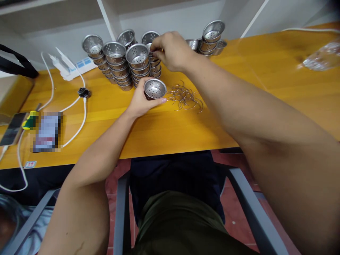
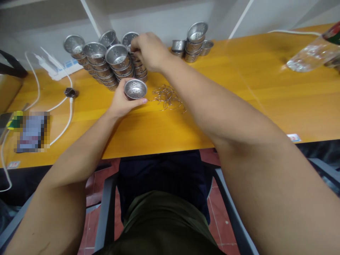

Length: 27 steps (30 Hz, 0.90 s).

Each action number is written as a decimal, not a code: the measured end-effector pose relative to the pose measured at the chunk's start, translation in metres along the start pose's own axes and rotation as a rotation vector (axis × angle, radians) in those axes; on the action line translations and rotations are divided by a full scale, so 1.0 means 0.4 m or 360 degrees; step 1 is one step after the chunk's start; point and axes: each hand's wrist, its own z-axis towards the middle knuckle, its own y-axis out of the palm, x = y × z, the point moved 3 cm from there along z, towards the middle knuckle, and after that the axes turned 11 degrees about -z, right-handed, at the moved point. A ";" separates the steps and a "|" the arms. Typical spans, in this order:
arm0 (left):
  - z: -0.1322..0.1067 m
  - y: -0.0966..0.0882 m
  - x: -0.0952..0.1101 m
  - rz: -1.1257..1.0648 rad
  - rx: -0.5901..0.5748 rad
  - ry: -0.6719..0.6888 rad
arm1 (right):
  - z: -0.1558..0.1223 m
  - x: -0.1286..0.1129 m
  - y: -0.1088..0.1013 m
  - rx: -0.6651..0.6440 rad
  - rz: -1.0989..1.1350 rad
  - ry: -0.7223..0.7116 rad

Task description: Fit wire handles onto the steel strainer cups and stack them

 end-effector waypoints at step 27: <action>0.006 0.017 0.046 0.0363 -0.0202 0.0184 | -0.380 -0.167 0.013 0.0180 0.0366 0.0316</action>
